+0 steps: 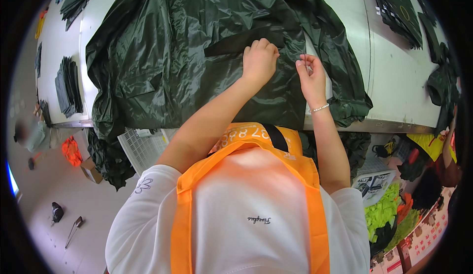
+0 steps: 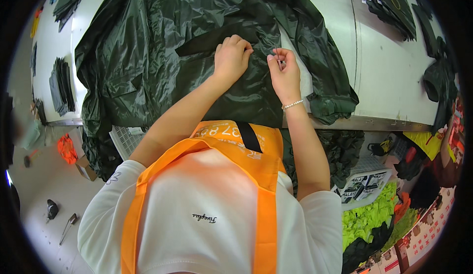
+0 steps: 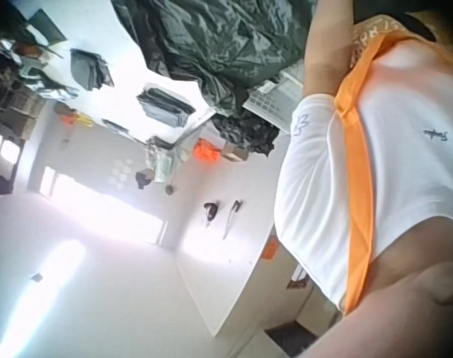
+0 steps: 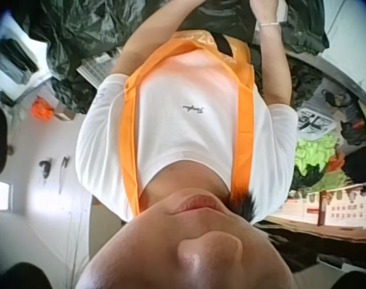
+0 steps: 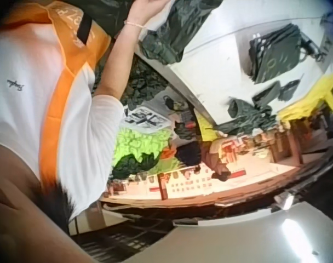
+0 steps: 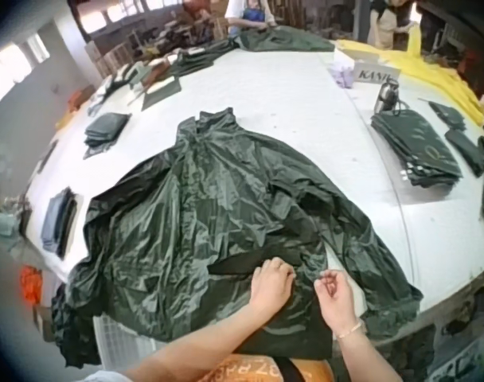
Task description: The person folds a dark green jacket on a white table. They smooth the fabric, fold the sleeves inward, fold the jacket in half, and then fold it again into a compact rectangle. The folded jacket is placed on a stack of similar folded jackets.
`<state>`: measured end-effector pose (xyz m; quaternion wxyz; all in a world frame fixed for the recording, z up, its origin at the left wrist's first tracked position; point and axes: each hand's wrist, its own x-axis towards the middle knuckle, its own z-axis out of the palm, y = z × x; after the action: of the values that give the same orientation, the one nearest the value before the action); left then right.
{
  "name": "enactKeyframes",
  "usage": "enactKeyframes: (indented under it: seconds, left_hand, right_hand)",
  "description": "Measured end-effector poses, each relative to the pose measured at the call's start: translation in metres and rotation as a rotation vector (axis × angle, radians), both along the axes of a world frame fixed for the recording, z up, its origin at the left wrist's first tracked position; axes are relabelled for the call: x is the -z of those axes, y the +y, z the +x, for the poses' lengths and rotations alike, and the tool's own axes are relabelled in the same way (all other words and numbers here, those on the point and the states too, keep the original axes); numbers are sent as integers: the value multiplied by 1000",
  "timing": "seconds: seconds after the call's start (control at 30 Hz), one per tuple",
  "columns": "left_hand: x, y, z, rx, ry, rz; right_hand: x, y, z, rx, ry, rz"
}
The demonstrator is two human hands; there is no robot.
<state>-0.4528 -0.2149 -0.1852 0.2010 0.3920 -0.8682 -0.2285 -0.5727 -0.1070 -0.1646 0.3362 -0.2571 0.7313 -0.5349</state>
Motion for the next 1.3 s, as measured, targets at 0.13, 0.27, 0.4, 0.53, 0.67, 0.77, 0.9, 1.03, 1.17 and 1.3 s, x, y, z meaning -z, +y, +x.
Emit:
enactKeyframes:
  seconds: [0.13, 0.27, 0.4, 0.53, 0.67, 0.77, 0.9, 1.03, 1.17, 1.3]
  left_hand:
    - [3, -24, -2, -6, 62, 219]
    - [-6, -34, 3, 68, -16, 301]
    - [-16, -28, 7, 133, -11, 308]
    - [-10, -22, 6, 146, -4, 211]
    - [-9, -22, 5, 160, 9, 138]
    - [-13, -25, 4, 175, -51, 208]
    - [-19, -32, 4, 187, -68, 323]
    - [-22, -33, 5, 174, -88, 378]
    - [-23, -33, 5, 161, -100, 399]
    - [-21, -36, 6, 148, -57, 466]
  right_hand:
    - [-3, 6, 0, -31, 42, 50]
    - [-16, 8, 4, -102, 169, 102]
    - [-13, 7, 6, -148, 255, 111]
    - [-10, 6, 7, -205, 324, 153]
    - [-2, 4, 8, -299, 620, 178]
    - [-10, -5, 10, -369, 814, 270]
    - [-9, -13, 8, -429, 975, 274]
    - [-9, -17, 7, -456, 1027, 276]
    - [-7, -19, 4, -468, 1039, 272]
    - [-7, -18, 3, -418, 908, 249]
